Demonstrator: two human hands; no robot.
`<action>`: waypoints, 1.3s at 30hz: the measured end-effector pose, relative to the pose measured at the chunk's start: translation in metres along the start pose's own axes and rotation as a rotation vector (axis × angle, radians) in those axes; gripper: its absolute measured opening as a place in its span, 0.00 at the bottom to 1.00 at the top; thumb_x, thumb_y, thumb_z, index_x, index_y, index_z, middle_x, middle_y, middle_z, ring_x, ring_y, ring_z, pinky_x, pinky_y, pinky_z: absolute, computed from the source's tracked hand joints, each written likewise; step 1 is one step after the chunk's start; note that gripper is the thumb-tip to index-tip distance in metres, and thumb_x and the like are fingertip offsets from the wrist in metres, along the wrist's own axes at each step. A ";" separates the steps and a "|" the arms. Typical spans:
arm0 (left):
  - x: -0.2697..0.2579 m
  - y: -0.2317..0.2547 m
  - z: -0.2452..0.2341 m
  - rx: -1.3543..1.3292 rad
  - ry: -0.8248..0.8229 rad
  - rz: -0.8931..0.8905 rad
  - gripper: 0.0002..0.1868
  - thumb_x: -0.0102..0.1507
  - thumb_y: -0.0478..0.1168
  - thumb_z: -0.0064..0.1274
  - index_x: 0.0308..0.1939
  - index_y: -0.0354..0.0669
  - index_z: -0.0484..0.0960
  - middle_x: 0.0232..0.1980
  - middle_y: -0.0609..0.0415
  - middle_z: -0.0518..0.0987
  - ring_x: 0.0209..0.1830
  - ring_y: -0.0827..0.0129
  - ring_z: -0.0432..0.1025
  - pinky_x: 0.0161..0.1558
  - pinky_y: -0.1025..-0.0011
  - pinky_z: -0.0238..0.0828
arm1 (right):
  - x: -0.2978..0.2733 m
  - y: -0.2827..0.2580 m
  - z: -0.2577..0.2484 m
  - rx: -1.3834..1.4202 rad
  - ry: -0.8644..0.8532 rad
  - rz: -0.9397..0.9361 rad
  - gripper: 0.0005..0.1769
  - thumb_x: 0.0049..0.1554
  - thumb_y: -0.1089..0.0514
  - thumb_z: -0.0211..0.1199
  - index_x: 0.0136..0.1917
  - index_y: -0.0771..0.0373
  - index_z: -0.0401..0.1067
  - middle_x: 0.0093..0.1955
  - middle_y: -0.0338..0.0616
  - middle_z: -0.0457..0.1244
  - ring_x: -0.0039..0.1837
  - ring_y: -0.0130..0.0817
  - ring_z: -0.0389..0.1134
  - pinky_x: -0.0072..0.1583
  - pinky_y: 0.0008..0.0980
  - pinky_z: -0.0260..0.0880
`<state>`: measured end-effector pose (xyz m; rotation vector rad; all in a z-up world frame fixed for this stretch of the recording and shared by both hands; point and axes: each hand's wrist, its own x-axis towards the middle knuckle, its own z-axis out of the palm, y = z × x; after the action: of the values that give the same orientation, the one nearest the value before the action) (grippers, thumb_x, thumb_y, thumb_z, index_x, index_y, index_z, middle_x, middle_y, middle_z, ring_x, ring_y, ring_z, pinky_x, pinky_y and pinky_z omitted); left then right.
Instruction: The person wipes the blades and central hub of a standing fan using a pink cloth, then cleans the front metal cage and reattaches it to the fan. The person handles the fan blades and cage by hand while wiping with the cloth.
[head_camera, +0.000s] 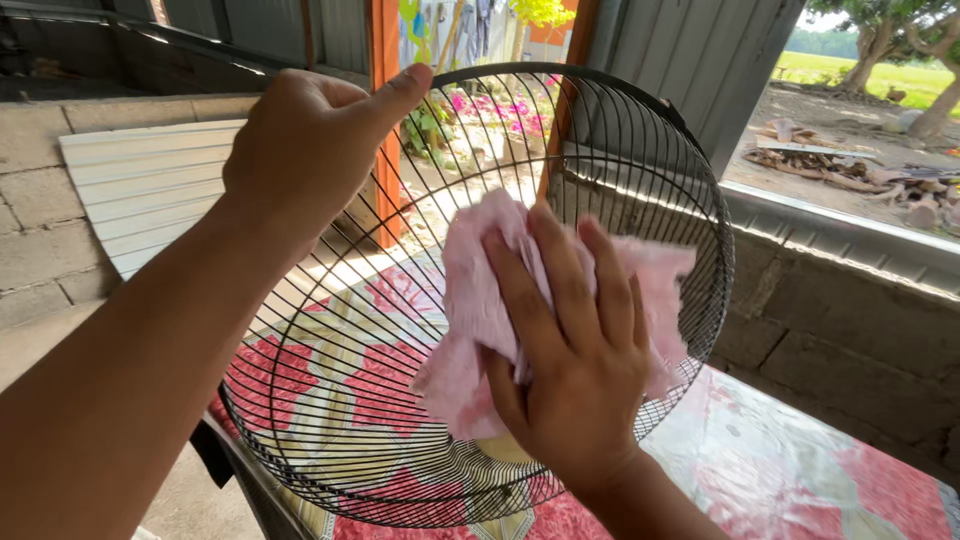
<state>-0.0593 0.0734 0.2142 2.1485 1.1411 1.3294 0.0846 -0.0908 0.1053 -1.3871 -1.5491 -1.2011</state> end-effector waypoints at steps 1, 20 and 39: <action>0.000 0.000 0.000 0.011 0.007 0.033 0.41 0.62 0.75 0.50 0.11 0.48 0.61 0.12 0.63 0.56 0.13 0.72 0.54 0.23 0.65 0.53 | 0.005 0.006 0.003 -0.009 0.008 -0.016 0.36 0.56 0.48 0.64 0.76 0.54 0.66 0.80 0.48 0.55 0.80 0.62 0.55 0.77 0.56 0.59; 0.003 0.003 0.014 0.126 0.068 0.211 0.37 0.63 0.75 0.47 0.20 0.47 0.79 0.14 0.59 0.70 0.14 0.71 0.67 0.23 0.63 0.60 | -0.004 0.040 0.016 -0.115 0.009 0.144 0.32 0.63 0.47 0.59 0.78 0.55 0.64 0.80 0.48 0.56 0.80 0.55 0.56 0.77 0.51 0.62; -0.007 -0.021 -0.009 -0.305 -0.012 -0.200 0.28 0.62 0.66 0.58 0.31 0.43 0.80 0.16 0.64 0.61 0.13 0.80 0.52 0.17 0.72 0.53 | 0.017 0.039 0.023 0.014 0.104 0.121 0.29 0.68 0.53 0.58 0.80 0.60 0.64 0.82 0.54 0.56 0.82 0.58 0.57 0.80 0.52 0.59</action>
<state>-0.0783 0.0794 0.2004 1.7758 1.0413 1.3037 0.1216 -0.0642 0.1213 -1.3672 -1.3799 -1.1685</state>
